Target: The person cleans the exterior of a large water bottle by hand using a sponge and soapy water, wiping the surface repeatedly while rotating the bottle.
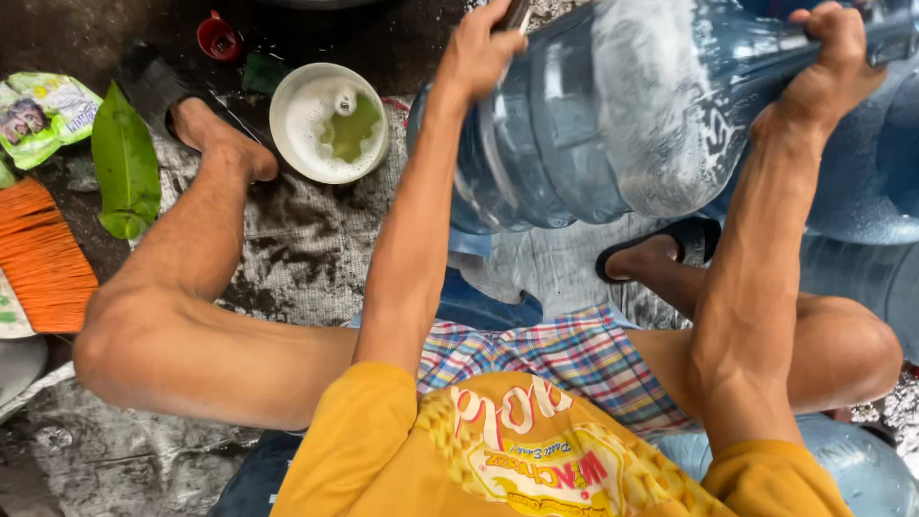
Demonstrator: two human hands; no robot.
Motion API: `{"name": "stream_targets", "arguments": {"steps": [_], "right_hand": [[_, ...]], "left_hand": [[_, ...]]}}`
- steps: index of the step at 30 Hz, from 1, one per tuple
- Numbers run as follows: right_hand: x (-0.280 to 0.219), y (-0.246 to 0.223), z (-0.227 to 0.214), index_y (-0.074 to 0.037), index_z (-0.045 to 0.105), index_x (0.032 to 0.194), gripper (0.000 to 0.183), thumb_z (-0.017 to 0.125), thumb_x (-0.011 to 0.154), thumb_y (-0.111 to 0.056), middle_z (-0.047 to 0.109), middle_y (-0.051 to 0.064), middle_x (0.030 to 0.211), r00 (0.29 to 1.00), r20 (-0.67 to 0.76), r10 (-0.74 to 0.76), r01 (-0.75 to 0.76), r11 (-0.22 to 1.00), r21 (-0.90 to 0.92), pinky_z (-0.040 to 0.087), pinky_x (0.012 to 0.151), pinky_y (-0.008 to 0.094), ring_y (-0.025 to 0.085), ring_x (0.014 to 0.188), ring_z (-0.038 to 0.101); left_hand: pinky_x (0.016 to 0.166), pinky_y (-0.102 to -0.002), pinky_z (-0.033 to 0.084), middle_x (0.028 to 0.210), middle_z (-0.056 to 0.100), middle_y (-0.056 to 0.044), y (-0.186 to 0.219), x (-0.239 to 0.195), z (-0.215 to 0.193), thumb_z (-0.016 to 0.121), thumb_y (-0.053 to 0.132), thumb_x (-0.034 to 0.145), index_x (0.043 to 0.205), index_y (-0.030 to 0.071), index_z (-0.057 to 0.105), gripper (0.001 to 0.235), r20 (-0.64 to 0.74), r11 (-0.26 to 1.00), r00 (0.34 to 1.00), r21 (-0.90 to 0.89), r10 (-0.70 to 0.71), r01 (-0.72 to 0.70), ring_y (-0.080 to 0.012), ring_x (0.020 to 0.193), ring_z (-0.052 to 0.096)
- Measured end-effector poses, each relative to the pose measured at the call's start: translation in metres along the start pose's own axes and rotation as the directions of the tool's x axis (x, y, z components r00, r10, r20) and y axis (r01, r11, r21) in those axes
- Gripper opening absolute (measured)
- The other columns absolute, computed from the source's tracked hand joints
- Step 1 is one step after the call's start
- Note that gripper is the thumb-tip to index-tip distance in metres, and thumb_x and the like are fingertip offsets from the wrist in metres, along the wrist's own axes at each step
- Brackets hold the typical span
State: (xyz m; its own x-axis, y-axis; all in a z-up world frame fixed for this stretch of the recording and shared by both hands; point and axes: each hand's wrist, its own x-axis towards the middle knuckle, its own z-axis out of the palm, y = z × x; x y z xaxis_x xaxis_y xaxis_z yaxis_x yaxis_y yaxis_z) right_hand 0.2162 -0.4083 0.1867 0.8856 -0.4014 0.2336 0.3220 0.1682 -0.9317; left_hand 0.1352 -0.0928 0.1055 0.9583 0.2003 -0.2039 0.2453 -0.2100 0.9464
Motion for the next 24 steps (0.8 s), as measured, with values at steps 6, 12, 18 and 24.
{"name": "stream_targets", "arguments": {"steps": [6, 12, 18, 24], "right_hand": [[0.000, -0.015, 0.012, -0.001, 0.057, 0.069, 0.014, 0.069, 0.069, 0.007, 0.057, 0.010, 0.067, 0.992, 0.087, -0.089, 0.096, 0.992, -0.084, 0.052, 0.058, 0.041, 0.027, 0.061, 0.062], [0.003, -0.003, 0.003, 0.000, 0.056, 0.083, 0.019, 0.068, 0.076, 0.013, 0.050, 0.011, 0.075, 0.992, 0.121, -0.028, 0.030, 0.999, -0.021, 0.054, 0.064, 0.044, 0.028, 0.067, 0.056], [-0.010, -0.017, 0.012, -0.002, 0.059, 0.065, 0.014, 0.072, 0.070, -0.001, 0.061, 0.013, 0.067, 0.998, 0.066, -0.001, 0.007, 0.996, -0.083, 0.050, 0.058, 0.048, 0.029, 0.063, 0.063], [0.015, 0.011, -0.008, -0.002, 0.056, 0.061, 0.022, 0.077, 0.064, 0.004, 0.057, 0.012, 0.060, 0.989, -0.143, 0.035, -0.043, 0.998, -0.049, 0.046, 0.051, 0.047, 0.028, 0.055, 0.061]], "left_hand": [[0.081, -0.037, 0.055, 0.138, 0.044, -0.017, 0.018, -0.081, 0.013, 0.053, 0.025, 0.090, 0.147, 0.031, 0.016, 0.068, -0.143, 0.989, 0.978, 0.030, 0.150, -0.147, -0.0322, 0.111, 0.060], [0.087, -0.037, 0.046, 0.140, 0.036, -0.019, 0.023, -0.125, 0.008, 0.044, 0.027, 0.093, 0.147, 0.018, 0.015, 0.062, -0.220, 0.998, 0.975, -0.067, -0.023, 0.009, -0.0273, 0.112, 0.046], [0.075, -0.038, 0.046, 0.112, 0.059, -0.012, -0.004, -0.040, -0.010, 0.051, 0.034, 0.085, 0.140, 0.028, 0.033, 0.058, -0.094, 0.996, 0.995, 0.083, 0.027, -0.019, -0.0316, 0.096, 0.064], [0.083, -0.036, 0.050, 0.148, 0.020, -0.021, 0.016, -0.185, 0.071, 0.043, 0.023, 0.100, 0.148, 0.013, 0.008, 0.060, -0.340, 0.969, 0.908, 0.136, 0.243, -0.208, -0.0318, 0.116, 0.039]]}}
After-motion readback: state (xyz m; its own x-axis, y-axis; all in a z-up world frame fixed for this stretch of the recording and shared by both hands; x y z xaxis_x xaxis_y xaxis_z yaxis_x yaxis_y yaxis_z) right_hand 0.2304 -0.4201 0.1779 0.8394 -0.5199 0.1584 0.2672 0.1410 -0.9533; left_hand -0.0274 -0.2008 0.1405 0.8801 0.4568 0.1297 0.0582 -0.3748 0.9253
